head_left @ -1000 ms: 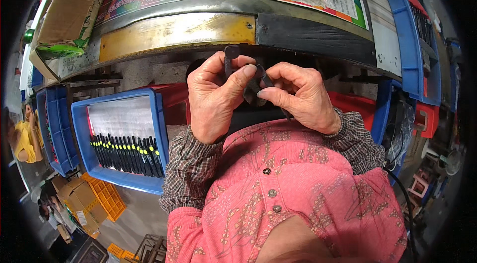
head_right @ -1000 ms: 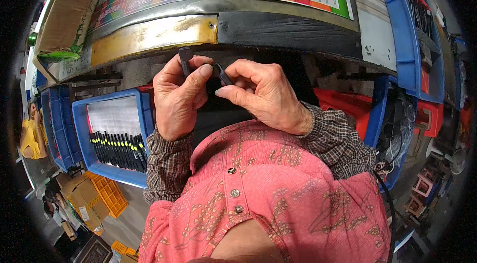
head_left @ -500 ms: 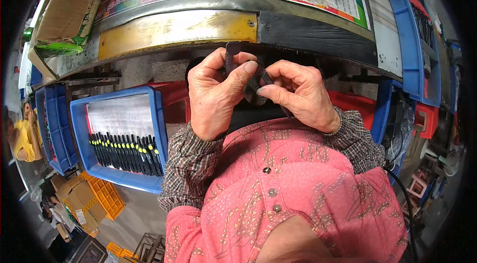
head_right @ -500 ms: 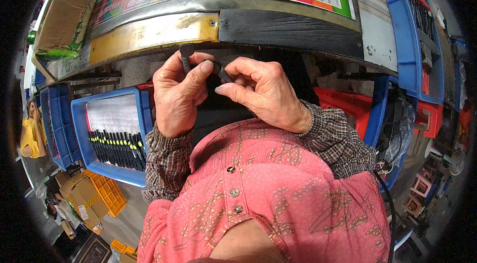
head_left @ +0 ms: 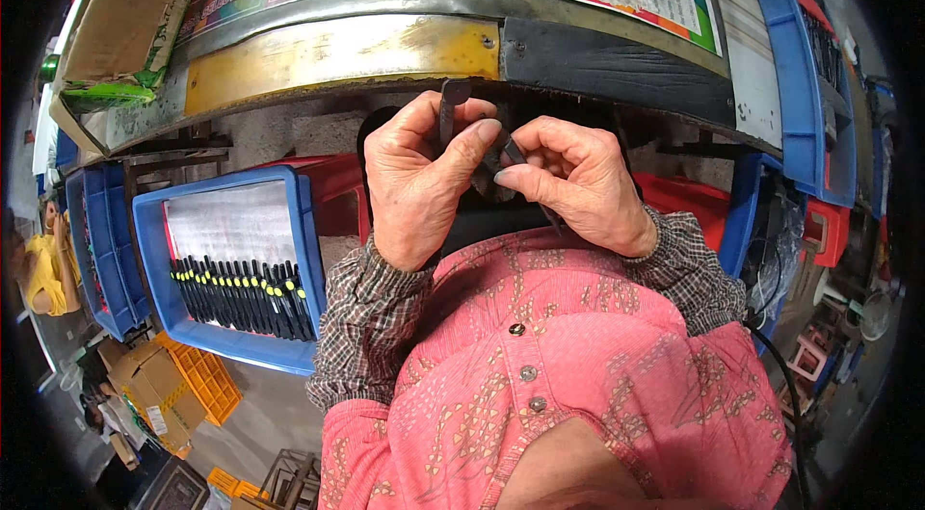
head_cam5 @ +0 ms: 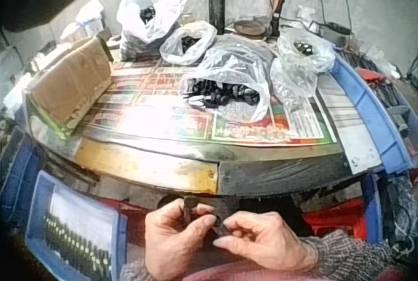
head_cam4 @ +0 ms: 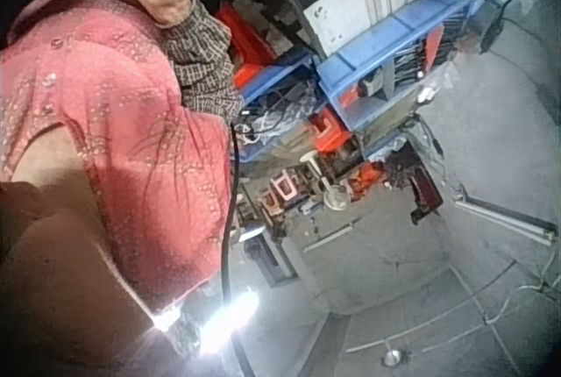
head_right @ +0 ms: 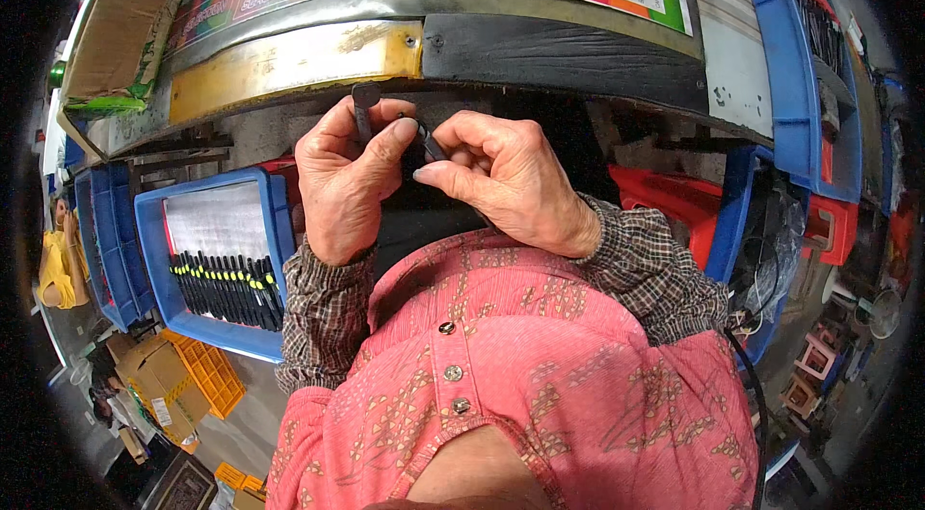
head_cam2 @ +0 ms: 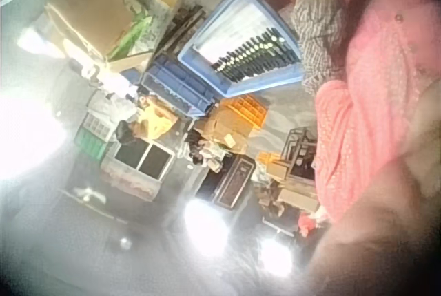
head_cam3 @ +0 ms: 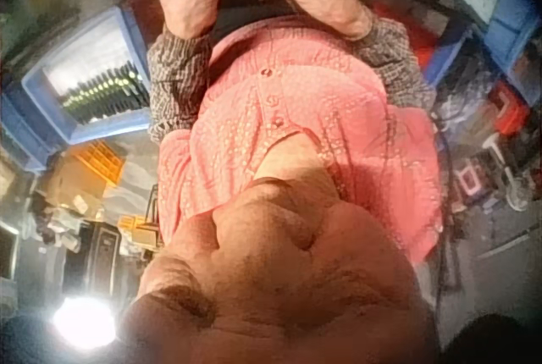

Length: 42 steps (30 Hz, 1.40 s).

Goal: The person assembles small black plastic industrial components by hand on a workbench.

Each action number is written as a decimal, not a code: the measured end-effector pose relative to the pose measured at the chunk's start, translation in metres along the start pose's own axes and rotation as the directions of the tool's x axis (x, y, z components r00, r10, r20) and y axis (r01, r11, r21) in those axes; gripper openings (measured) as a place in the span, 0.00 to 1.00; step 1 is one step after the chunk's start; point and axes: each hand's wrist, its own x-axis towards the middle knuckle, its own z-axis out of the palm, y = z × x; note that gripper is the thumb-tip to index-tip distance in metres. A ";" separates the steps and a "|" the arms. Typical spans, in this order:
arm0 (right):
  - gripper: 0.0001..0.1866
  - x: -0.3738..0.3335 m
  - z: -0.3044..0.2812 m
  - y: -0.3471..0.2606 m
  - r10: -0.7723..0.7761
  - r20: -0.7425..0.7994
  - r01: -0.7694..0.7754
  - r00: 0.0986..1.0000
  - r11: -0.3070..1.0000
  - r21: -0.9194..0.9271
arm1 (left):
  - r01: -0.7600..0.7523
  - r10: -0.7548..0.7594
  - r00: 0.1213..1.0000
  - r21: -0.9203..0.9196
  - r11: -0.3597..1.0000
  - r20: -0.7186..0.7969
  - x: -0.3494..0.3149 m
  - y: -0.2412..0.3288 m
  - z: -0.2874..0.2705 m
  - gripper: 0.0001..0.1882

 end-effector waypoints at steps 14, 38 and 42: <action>0.08 0.001 0.004 0.006 0.029 -0.020 -0.029 0.999 0.999 0.026 | 0.017 -0.017 1.000 -0.015 1.000 -0.013 -0.001 -0.013 -0.002 0.05; 0.07 0.001 0.004 0.009 0.075 0.020 -0.076 0.997 0.994 0.077 | 0.041 -0.043 0.999 -0.099 0.994 -0.018 -0.005 -0.021 -0.002 0.05; 0.06 0.001 0.004 0.012 0.117 0.070 -0.126 0.991 0.980 0.151 | 0.192 -0.197 0.980 -0.312 0.931 0.016 -0.004 -0.021 -0.005 0.05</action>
